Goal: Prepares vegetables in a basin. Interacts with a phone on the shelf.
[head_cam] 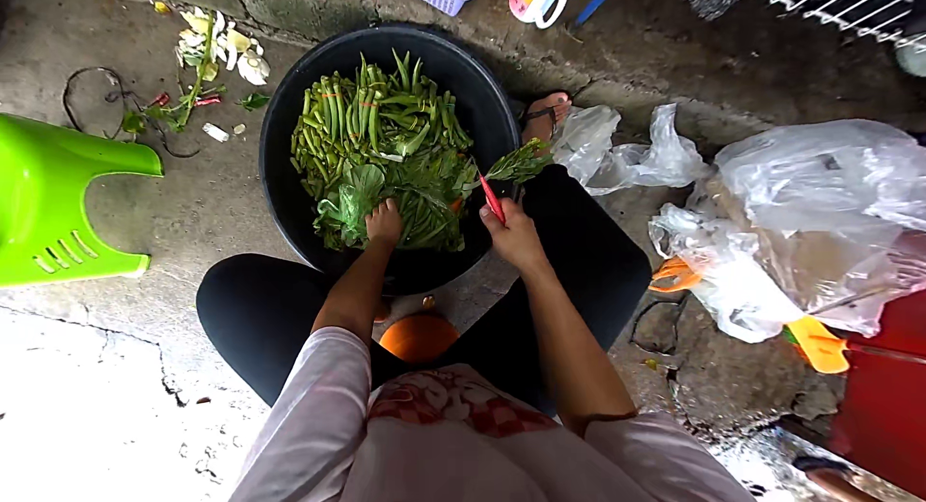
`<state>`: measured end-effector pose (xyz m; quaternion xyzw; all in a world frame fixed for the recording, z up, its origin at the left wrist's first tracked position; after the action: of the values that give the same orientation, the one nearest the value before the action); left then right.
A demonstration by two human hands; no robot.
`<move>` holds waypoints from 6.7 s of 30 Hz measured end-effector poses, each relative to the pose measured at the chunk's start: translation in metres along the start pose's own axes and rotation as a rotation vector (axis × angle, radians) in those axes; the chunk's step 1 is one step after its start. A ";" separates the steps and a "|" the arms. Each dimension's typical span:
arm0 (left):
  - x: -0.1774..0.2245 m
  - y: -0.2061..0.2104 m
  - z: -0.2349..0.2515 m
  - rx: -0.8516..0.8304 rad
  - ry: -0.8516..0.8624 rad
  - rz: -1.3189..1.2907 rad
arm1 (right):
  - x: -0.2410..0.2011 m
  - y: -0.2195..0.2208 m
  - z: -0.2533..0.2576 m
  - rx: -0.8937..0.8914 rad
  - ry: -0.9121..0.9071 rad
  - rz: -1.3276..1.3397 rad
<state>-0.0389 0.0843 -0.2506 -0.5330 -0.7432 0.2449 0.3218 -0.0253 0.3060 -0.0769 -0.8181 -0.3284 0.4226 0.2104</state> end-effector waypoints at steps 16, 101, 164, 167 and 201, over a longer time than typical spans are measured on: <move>0.018 -0.109 -0.182 0.161 0.351 -1.898 | -0.054 0.049 -0.044 -0.241 -0.265 1.011; 0.000 -0.144 -0.196 0.399 0.744 -0.719 | -0.060 0.010 -0.101 0.270 -0.745 -0.073; -0.020 -0.151 -0.170 0.101 0.195 -1.733 | -0.020 0.190 0.091 -0.117 0.146 0.160; -0.016 -0.149 -0.171 0.067 0.192 -1.740 | -0.017 0.158 0.067 -0.081 0.144 0.178; -0.010 -0.161 -0.199 0.788 0.749 -0.814 | -0.070 -0.006 -0.104 0.358 -0.801 0.010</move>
<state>0.0079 0.0290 -0.0049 -0.1026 -0.5781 0.1558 0.7943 0.0287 0.2534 0.0228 -0.5420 -0.3017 0.7577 0.2027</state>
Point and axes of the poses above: each hand's wrist, its own z-axis towards the middle knuckle, its own y-axis out of the palm, x = y × z, the point moved 6 cm from there along z, towards the middle knuckle, and after that the axes turned 1 degree about z, right-handed, at the moved point
